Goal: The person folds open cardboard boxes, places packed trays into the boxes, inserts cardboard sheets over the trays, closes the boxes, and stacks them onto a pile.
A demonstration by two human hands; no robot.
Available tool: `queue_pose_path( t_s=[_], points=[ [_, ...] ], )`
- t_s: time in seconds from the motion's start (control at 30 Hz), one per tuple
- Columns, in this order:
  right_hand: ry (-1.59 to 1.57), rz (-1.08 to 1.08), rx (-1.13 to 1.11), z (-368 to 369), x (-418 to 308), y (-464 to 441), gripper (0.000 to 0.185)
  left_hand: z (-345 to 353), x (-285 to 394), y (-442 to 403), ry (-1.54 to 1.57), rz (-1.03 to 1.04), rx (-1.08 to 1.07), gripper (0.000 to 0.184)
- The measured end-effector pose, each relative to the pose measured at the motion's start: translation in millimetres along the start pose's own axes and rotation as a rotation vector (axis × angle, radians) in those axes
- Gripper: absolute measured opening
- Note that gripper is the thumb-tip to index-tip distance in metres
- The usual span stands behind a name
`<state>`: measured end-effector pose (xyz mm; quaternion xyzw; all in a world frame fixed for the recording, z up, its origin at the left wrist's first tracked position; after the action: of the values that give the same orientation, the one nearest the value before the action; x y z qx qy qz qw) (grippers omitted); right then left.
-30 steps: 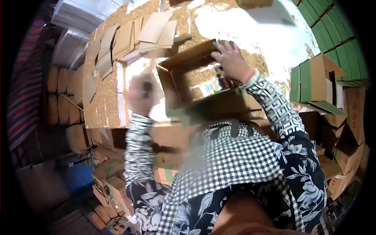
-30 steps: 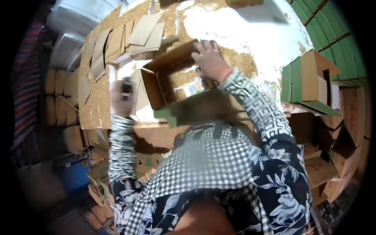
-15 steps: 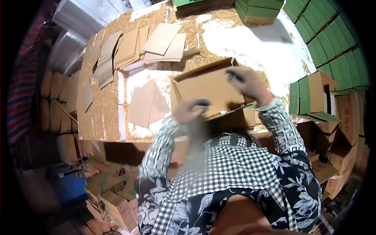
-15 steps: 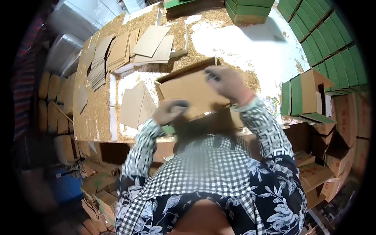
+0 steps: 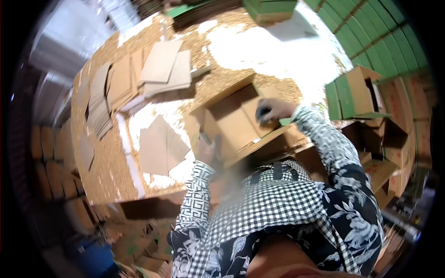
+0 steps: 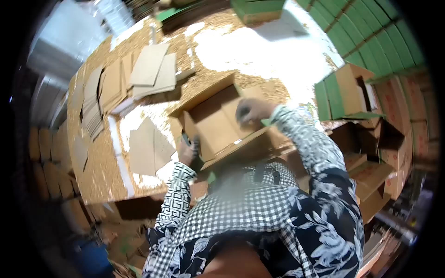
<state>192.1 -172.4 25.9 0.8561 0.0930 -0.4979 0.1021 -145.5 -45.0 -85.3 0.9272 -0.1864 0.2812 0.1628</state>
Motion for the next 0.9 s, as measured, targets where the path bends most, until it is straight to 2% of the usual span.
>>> queue_pose_path(
  t_s=[0.03,0.07,0.1,0.13,0.17,0.23,0.27,0.3,0.37,0.4,0.43,0.47,0.53,0.57,0.63,0.7,0.77,0.8,0.83,0.9],
  points=[
    [0.276,0.026,0.139,8.7,12.8,0.0,0.037,-28.0,73.4,20.4,-0.208,-0.255,-0.022,0.1],
    [0.037,0.166,0.311,-3.2,-3.5,-4.6,0.05,-30.2,95.1,26.3,0.015,-0.358,0.055,0.106],
    [0.377,0.122,0.637,-3.4,-2.8,-0.6,0.066,-41.3,111.2,30.6,0.172,-0.369,0.019,0.107],
    [0.486,0.193,0.868,2.1,16.3,1.5,0.081,-33.6,102.0,30.4,0.462,-0.342,-0.01,0.1],
    [0.176,0.239,0.861,29.8,56.1,0.6,0.1,-6.3,62.9,25.4,0.736,-0.289,0.011,0.088],
    [-0.437,0.288,0.567,44.0,8.6,5.1,0.124,8.9,14.6,12.6,0.933,-0.217,-0.064,0.068],
    [-0.585,0.23,0.596,35.2,-33.9,14.8,0.125,4.1,8.2,11.5,1.016,-0.261,-0.132,0.061],
    [-0.472,0.247,0.552,38.5,-26.4,20.3,0.12,3.3,10.1,14.0,1.098,-0.311,-0.195,0.055],
    [-0.523,0.265,0.701,20.7,-5.9,53.0,0.107,-25.9,79.0,22.1,0.832,-0.193,-0.301,0.049],
    [-0.583,0.248,0.793,3.2,-3.2,75.1,0.1,2.5,70.3,6.6,0.971,-0.064,-0.284,0.039],
    [-0.714,0.193,0.917,-35.2,-24.7,119.9,0.093,3.8,133.3,21.3,0.989,0.055,-0.346,0.049],
    [-0.794,0.211,0.962,-78.5,-54.0,172.8,0.076,22.4,177.6,23.8,1.052,-0.004,-0.492,0.047],
    [-0.487,0.151,1.185,-143.3,-109.4,276.2,0.062,63.7,257.3,23.2,1.171,-0.131,-0.792,0.045],
    [-0.532,-0.006,1.273,-172.4,-89.3,341.6,0.056,88.5,306.9,26.8,1.009,0.047,-0.827,0.05],
    [-0.449,-0.037,1.461,-206.6,-61.5,448.5,0.054,137.6,410.0,47.5,0.466,0.641,-0.622,0.062],
    [-0.397,0.029,1.615,-223.0,-24.8,534.0,0.053,168.4,491.7,91.4,0.109,1.062,-0.277,0.074],
    [-0.412,0.138,1.716,-222.1,23.0,593.4,0.051,223.1,513.3,109.7,-0.047,1.141,-0.237,0.075],
    [-0.432,0.192,1.752,-217.0,47.8,612.4,0.05,269.9,499.1,103.3,-0.249,1.167,-0.176,0.068],
    [-0.453,0.244,1.771,-206.6,71.8,627.1,0.049,289.5,484.1,101.7,-0.267,1.219,-0.046,0.058],
    [-0.496,0.329,1.78,-196.2,113.7,641.3,0.048,276.2,490.8,109.5,-0.101,1.167,-0.116,0.05]
  ],
)
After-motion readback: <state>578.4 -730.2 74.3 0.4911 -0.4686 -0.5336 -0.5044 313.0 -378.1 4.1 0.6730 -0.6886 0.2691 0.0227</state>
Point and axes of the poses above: each hand's wrist, its own y-axis away from the middle knuckle, its own z-axis out of the palm, x = y × z, the point moved 1 cm from there along -y, towards the middle knuckle, and after that the axes turned 10 degrees about -z, right-handed, at the moved point
